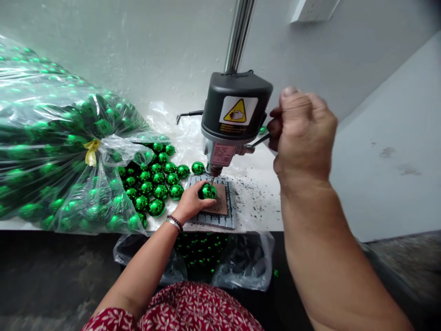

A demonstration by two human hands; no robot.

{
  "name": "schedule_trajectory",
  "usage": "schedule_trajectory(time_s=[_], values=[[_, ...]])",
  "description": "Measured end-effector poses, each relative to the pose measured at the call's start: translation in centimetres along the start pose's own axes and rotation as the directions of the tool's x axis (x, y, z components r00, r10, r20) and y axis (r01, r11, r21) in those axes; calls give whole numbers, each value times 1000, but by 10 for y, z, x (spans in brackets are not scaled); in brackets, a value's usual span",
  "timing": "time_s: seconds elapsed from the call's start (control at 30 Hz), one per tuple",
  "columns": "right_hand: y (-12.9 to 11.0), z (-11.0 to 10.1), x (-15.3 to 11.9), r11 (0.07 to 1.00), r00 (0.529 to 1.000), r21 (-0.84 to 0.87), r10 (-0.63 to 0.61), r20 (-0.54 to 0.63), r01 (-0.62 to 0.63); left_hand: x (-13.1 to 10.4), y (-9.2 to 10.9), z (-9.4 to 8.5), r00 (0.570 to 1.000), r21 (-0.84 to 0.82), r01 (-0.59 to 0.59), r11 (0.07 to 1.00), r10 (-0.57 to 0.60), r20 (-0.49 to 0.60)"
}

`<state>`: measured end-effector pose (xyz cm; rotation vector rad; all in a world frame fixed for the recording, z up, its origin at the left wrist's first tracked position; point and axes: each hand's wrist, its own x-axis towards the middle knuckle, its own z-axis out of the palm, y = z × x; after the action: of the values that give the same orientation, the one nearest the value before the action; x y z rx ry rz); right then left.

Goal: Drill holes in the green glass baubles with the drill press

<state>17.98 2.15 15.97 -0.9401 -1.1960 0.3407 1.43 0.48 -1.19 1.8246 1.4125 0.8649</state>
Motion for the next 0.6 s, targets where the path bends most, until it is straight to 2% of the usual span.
schedule_trajectory(time_s=[0.1, 0.33, 0.4, 0.53, 0.6], values=[[0, 2, 7, 999, 999, 13, 30, -25, -30, -18, 3, -7, 999, -33, -31, 999, 32, 20], [0, 5, 2, 999, 998, 14, 47, -45, -47, -59, 11, -21, 989, -43, -118, 992, 121, 84], [-1, 6, 3, 998, 998, 21, 55, -43, -54, -68, 12, -23, 980, -46, -137, 989, 142, 138], [0, 5, 0, 996, 995, 58, 77, -64, -74, -78, 10, -26, 934, -1, -218, 976, 209, 289], [1, 4, -2, 996, 996, 64, 65, -67, -61, -76, 4, -28, 955, 47, -197, 979, 181, 234]])
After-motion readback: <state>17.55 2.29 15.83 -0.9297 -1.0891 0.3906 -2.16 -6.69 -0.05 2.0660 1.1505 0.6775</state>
